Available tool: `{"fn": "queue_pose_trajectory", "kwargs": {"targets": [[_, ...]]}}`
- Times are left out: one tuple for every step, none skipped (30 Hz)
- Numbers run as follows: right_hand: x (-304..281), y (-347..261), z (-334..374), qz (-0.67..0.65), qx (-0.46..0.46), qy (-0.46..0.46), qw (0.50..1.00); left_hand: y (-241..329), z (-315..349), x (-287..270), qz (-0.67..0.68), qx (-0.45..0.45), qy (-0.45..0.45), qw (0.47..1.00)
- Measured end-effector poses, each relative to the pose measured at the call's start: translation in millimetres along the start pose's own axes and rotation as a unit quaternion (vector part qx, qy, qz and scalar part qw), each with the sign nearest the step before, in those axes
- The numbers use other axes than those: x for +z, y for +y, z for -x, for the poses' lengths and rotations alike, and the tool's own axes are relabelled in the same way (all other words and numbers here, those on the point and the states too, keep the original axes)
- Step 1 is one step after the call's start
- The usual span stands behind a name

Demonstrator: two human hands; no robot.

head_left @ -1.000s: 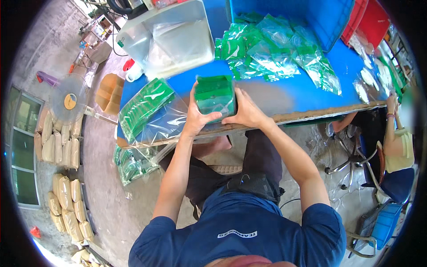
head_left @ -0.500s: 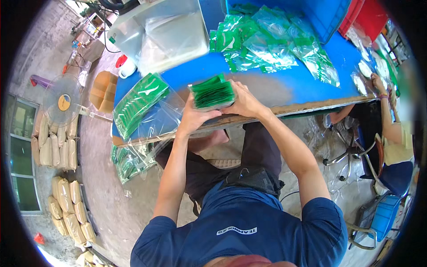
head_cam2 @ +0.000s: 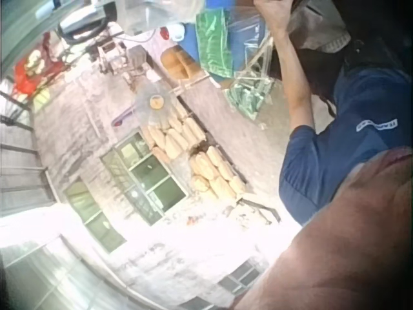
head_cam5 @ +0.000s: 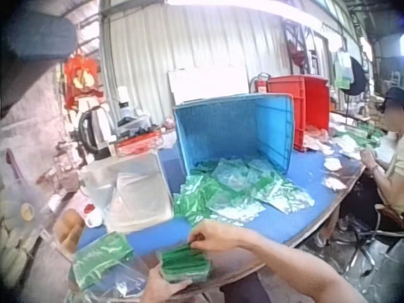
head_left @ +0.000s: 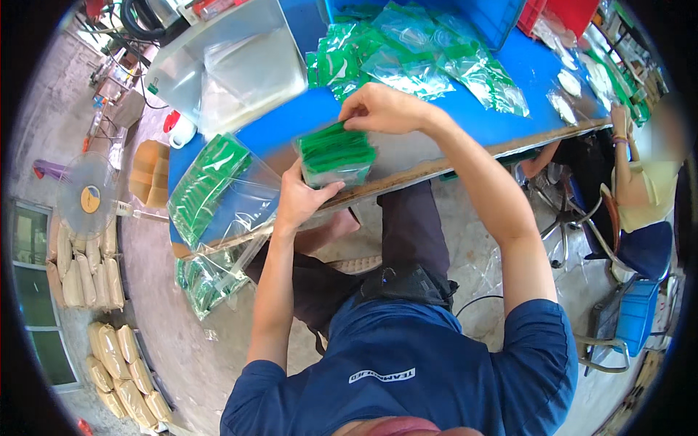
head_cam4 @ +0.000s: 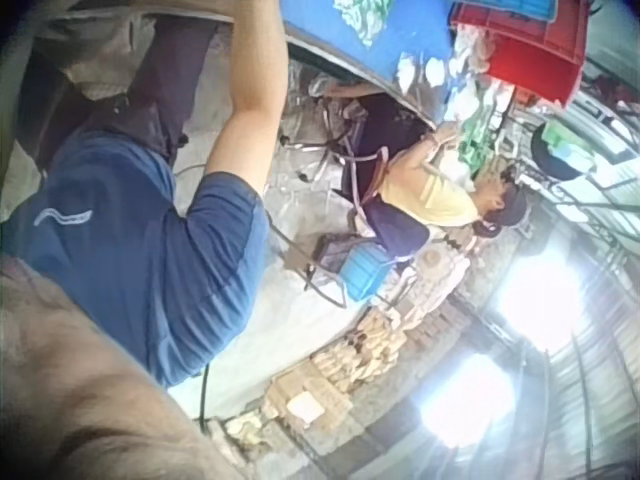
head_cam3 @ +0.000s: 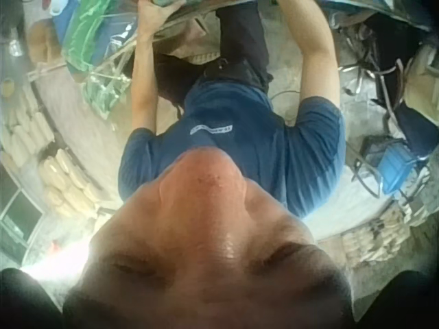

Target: Packing several small green plastic bags into a larger clear plastic bag for distribution or storage.

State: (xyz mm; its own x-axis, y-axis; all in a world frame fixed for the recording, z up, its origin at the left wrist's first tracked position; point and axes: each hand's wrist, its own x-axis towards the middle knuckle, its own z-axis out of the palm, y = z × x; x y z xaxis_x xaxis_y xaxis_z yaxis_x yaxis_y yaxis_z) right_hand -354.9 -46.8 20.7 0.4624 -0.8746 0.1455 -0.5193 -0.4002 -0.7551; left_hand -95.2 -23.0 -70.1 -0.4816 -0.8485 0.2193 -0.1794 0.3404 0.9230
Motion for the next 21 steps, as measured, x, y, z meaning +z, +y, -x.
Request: {"fn": "queue_pose_trajectory", "kwargs": {"targets": [[-7.3,2.6,4.8,0.033,-0.005,-0.042,0.999,2.0,-1.2,0.3,0.006,-0.002,-0.002,1.000],[-8.9,4.7,11.5,0.014,-0.018,-0.028,0.999,5.1,-2.7,-0.8,0.020,-0.005,-0.026,0.999],[-2.5,5.7,13.6,0.015,-0.012,-0.031,0.999,7.0,-4.5,-2.6,0.035,-0.008,-0.050,0.998],[10.6,-2.3,14.1,-0.088,-0.005,0.041,0.995,7.0,-2.3,-4.8,0.074,-0.026,-0.048,0.996],[22.6,-10.9,17.0,-0.187,0.005,0.117,0.975,8.4,-1.7,-4.5,0.083,-0.027,-0.054,0.995],[34.0,-20.9,20.9,-0.069,-0.023,0.151,0.986,8.3,-2.0,-4.5,0.118,-0.031,-0.050,0.991],[43.4,-28.5,20.5,0.049,-0.052,0.180,0.981,7.3,-0.9,-8.0,0.150,-0.036,-0.044,0.987],[48.7,-25.3,16.3,0.100,-0.081,0.146,0.981,5.3,-1.0,-13.7,0.115,-0.052,-0.065,0.990],[49.5,-20.7,16.3,0.099,-0.078,0.145,0.981,5.3,3.2,-12.2,0.117,-0.054,-0.066,0.989],[47.4,-16.6,13.4,0.039,-0.058,0.103,0.992,7.4,10.9,-12.2,0.149,-0.088,-0.038,0.984],[43.1,-8.7,10.5,-0.019,-0.038,0.062,0.997,9.0,17.3,-11.6,0.180,-0.118,-0.011,0.977],[38.8,15.3,7.6,-0.065,-0.020,0.091,0.994,3.7,27.7,-12.4,0.206,-0.167,-0.006,0.964],[25.4,46.0,2.7,0.032,-0.074,0.177,0.981,6.3,41.2,-8.7,0.309,-0.185,0.020,0.933],[9.4,86.1,-2.4,0.113,-0.134,0.276,0.945,-2.2,57.1,-3.0,0.388,-0.203,0.061,0.897],[-15.5,114.5,-4.5,0.262,-0.095,0.298,0.913,-4.7,75.0,-1.4,0.460,-0.259,0.104,0.843],[-31.5,142.5,-3.4,0.340,-0.037,0.301,0.890,-22.0,90.6,-2.1,0.525,-0.260,0.085,0.806],[-37.5,166.1,-5.1,0.354,0.046,0.283,0.890,-21.9,100.0,4.7,0.586,-0.246,0.086,0.767],[-22.1,184.0,-6.8,0.369,0.131,0.222,0.893,-18.2,103.1,14.3,0.603,-0.269,0.104,0.744],[-8.3,191.4,-8.6,0.378,0.201,0.169,0.888,-6.8,106.7,20.8,0.612,-0.280,0.126,0.729],[17.0,186.9,-12.7,0.378,0.172,0.183,0.891,-5.5,113.7,23.2,0.613,-0.273,0.136,0.729],[35.0,176.9,-13.8,0.374,0.143,0.172,0.900,-4.2,121.5,27.3,0.594,-0.290,0.152,0.735]]}}
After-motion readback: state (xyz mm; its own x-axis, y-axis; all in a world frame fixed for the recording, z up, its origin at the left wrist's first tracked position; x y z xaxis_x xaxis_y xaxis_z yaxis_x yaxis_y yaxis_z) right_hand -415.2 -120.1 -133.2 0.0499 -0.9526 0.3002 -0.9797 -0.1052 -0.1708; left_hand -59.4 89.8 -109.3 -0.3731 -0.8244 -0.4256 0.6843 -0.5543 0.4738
